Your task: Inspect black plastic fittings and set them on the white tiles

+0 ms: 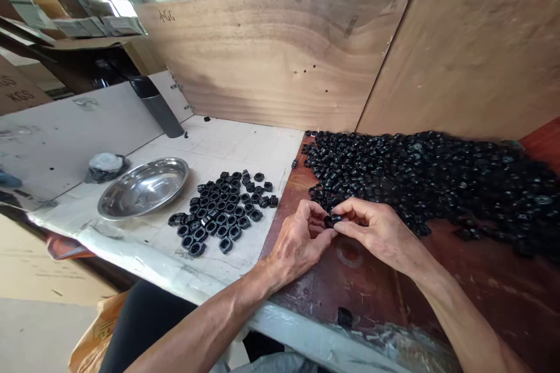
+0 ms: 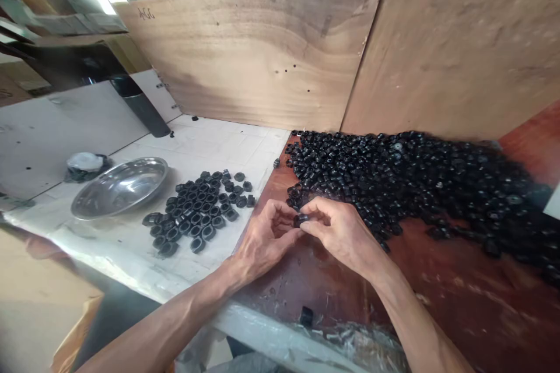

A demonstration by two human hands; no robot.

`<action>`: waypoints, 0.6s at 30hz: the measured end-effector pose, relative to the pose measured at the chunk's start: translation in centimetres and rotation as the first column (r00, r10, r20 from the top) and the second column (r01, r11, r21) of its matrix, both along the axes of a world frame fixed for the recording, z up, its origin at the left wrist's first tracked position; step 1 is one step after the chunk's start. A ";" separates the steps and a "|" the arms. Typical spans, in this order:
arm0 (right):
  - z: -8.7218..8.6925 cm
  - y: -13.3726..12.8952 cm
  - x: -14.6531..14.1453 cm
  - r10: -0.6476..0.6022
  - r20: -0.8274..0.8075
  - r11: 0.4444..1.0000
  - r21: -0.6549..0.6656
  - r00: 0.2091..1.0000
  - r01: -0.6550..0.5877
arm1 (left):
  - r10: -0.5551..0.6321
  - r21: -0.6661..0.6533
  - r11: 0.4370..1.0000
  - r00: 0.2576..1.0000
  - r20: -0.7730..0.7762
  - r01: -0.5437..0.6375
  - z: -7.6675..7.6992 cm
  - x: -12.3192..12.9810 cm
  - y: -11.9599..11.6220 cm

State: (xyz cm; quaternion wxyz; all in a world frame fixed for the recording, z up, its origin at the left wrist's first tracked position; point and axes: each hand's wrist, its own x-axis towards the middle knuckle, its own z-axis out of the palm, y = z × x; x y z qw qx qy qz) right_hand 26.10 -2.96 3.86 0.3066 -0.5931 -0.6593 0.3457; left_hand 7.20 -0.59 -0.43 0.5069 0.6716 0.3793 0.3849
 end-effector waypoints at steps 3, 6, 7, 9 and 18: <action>0.2 -0.2 0.3 -0.016 -0.031 1.000 0.002 0.999 0.016 | 0.032 -0.076 0.997 0.991 0.131 -0.022 0.1 0.1 0.0; 0.3 -0.4 0.4 -0.007 -0.060 1.000 0.023 0.998 0.008 | 0.023 -0.175 0.984 0.963 0.268 0.025 0.1 0.3 0.1; 0.4 -0.4 0.4 0.002 -0.072 1.000 0.031 0.997 0.000 | 0.023 -0.208 0.977 0.952 0.306 0.043 0.2 0.4 0.1; 0.3 -0.4 0.3 0.012 -0.096 0.999 0.052 0.995 -0.007 | 0.032 -0.249 0.966 0.934 0.356 0.062 0.2 0.5 0.1; -0.3 -0.3 -0.7 -0.076 -0.214 0.995 0.049 0.974 0.088 | 0.033 0.118 0.990 0.956 0.292 -0.070 -0.6 0.1 0.7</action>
